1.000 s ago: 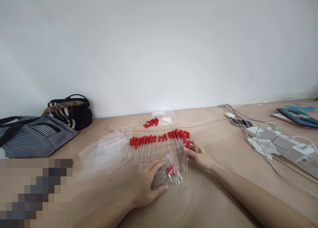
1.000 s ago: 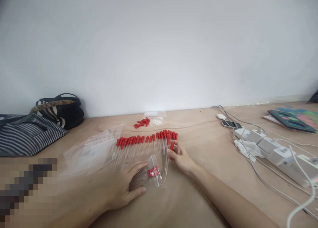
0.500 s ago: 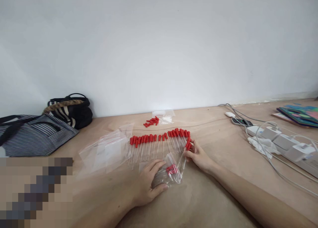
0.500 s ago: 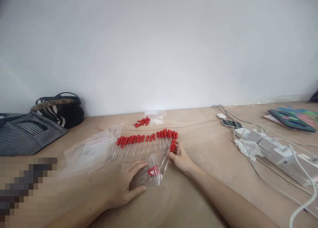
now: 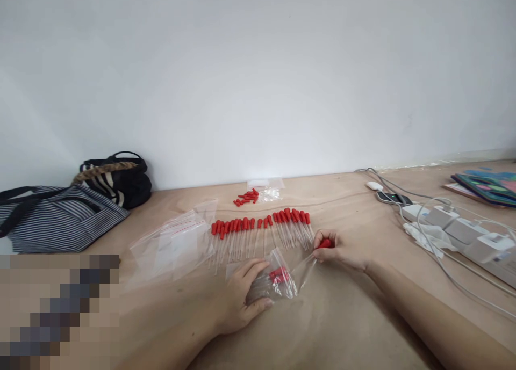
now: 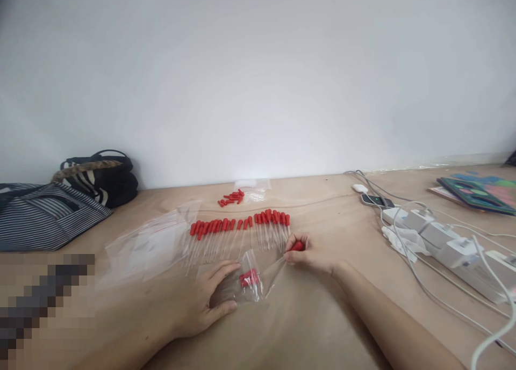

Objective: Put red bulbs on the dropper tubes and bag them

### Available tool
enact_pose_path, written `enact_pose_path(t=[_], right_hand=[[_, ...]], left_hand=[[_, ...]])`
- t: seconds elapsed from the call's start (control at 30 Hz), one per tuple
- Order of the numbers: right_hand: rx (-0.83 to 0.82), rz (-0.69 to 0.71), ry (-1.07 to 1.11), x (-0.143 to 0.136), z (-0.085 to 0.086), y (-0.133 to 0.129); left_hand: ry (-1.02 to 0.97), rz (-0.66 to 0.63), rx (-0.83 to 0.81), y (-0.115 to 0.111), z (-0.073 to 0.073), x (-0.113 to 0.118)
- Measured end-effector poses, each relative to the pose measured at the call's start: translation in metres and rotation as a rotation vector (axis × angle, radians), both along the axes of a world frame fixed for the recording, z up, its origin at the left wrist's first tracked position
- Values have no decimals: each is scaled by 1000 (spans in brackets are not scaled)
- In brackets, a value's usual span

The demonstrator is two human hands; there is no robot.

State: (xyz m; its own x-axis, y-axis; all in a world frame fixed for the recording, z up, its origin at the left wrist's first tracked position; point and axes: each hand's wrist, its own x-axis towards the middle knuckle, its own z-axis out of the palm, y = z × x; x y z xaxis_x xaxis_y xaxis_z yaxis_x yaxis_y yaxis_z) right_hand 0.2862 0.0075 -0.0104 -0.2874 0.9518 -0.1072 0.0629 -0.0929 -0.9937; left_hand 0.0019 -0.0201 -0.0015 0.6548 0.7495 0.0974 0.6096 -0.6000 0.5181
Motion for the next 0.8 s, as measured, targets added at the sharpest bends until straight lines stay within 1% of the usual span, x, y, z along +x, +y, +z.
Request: enact_pose_path(t=[0.07,0.13,0.23,0.33,0.43,0.67,0.8], right_hand=[[28,71,-98,8,3,0],[34,91,-153,15,5,2],[38,21,-178,24,6,5],[77,-64,-166,29,8,9],[100,-91,-165,28,8,10],[45,-18,-83,18,2,10],[44,-20,-53,12,0,11]], left_hand=[[-6,1,-7,0,1,0],[-13,1,-10,0,0,-1],[-12,2,-12,1,-2,-2],[-19,-2,-4,1,-4,-2],[-32,12,20,1,-6,-3],[-24,24,23,0,-5,-2],[-30,20,29,0,-4,-2]])
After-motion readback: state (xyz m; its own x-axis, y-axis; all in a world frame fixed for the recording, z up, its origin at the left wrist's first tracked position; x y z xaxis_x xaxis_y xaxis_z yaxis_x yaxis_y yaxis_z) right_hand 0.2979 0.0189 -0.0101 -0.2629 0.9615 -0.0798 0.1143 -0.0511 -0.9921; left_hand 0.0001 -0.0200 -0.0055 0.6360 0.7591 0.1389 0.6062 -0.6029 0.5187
